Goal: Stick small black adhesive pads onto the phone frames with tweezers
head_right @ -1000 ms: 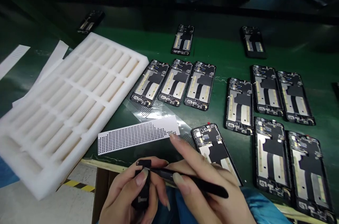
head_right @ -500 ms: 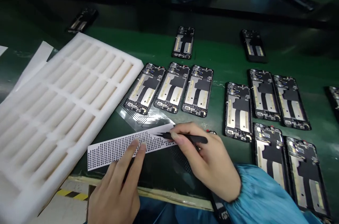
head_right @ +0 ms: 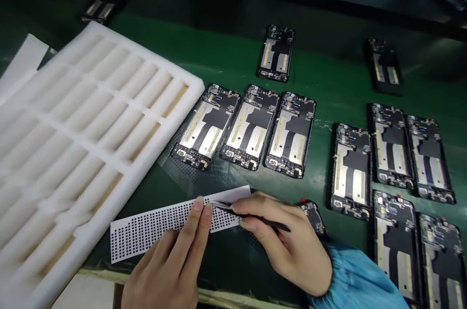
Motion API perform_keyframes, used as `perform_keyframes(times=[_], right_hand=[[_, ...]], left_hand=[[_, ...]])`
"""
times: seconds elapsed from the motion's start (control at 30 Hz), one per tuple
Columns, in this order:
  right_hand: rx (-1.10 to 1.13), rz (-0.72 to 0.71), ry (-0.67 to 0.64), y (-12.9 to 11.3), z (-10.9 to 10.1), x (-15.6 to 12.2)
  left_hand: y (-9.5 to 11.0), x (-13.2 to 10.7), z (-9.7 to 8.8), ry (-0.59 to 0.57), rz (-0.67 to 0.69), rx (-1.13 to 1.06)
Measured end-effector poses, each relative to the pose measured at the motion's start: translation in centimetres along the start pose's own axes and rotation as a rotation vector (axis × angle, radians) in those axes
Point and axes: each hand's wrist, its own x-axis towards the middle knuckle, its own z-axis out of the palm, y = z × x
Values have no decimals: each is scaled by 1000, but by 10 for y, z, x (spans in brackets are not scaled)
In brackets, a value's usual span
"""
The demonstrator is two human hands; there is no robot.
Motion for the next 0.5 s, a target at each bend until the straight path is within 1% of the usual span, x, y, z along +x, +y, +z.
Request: perform_keyframes(times=[0.1, 0.27, 0.4, 0.5], right_hand=[[-23, -44, -29, 0, -1, 1], [-50, -25, -123, -5, -8, 6], [-103, -39, -246, -15, -18, 22], [-112, -35, -322, -23, -21, 35]], left_hand=[[-2, 2, 0, 8, 18, -7], [-4, 3, 0, 7, 40, -7], [-5, 3, 0, 16, 45, -12], [-6, 4, 0, 20, 49, -21]])
